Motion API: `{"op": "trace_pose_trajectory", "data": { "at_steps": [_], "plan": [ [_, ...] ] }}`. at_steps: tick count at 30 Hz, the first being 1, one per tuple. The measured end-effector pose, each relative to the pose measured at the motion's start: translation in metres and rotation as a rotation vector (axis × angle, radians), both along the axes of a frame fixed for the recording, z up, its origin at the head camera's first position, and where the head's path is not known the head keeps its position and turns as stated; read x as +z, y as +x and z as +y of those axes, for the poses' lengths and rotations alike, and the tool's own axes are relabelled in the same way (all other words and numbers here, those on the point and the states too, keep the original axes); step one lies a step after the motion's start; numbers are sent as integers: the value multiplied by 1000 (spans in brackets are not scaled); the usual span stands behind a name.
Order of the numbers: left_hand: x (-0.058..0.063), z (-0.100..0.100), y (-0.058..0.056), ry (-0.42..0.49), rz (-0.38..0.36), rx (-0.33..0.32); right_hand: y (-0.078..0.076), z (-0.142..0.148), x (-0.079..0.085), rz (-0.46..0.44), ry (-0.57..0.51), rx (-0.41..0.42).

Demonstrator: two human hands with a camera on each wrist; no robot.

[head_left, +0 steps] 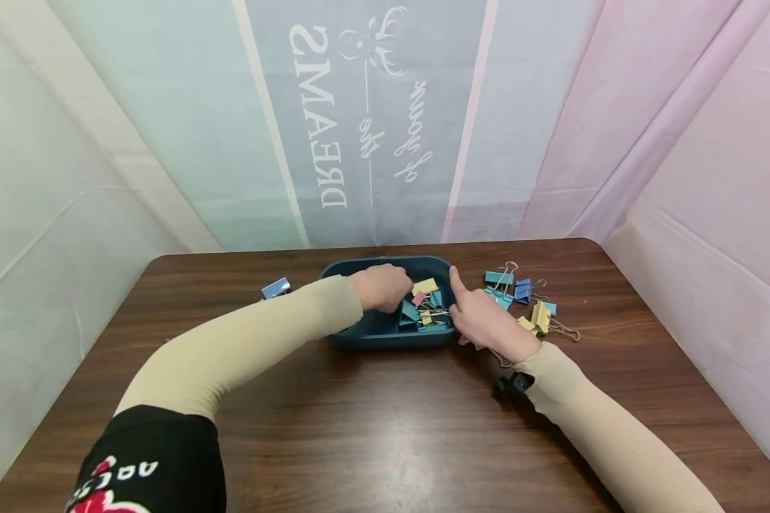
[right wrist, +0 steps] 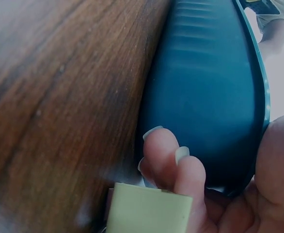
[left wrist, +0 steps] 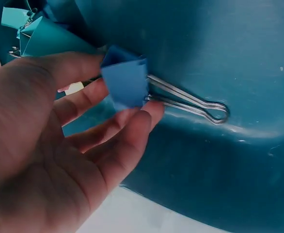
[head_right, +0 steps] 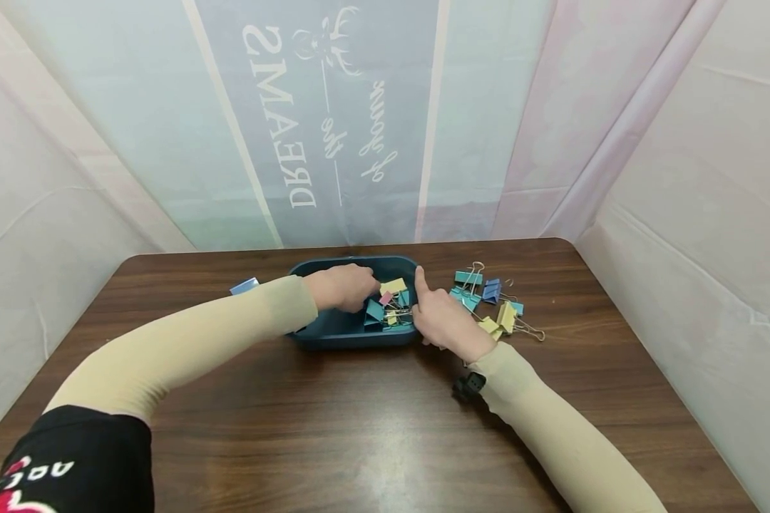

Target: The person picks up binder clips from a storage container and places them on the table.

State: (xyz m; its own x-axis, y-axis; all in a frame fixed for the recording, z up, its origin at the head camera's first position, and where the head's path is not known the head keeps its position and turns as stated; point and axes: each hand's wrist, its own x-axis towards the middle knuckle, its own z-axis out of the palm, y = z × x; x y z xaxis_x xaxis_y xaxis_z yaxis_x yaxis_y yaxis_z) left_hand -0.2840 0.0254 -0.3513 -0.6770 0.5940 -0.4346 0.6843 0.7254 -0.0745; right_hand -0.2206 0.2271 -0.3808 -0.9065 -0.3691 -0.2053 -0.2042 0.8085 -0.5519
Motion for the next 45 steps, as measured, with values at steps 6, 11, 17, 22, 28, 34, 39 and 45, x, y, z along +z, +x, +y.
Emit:
{"op": "trace_pose_trajectory", "data": {
  "at_steps": [6,11,17,22,28,34,39,45],
  "plan": [
    [4,-4,1,-36,-28,4,0,-1,0,3,-1,0],
    [8,-7,0,-82,-31,-8,0,-1,0,6,0,7],
    [5,-8,-1,-70,-6,-45,-2,0,-1,12,10,15],
    [8,-8,-2,-65,5,-51,-3,0,0,14,9,14],
    [22,-8,1,-55,13,-63,-2,0,0,7,16,11],
    [46,-12,1,10,71,-65,-2,0,0,15,25,7],
    [66,-31,-4,45,118,-17,-2,0,-1,13,17,3],
    [80,-73,-10,59,127,77,0,0,-1,25,5,13]
  ]
}}
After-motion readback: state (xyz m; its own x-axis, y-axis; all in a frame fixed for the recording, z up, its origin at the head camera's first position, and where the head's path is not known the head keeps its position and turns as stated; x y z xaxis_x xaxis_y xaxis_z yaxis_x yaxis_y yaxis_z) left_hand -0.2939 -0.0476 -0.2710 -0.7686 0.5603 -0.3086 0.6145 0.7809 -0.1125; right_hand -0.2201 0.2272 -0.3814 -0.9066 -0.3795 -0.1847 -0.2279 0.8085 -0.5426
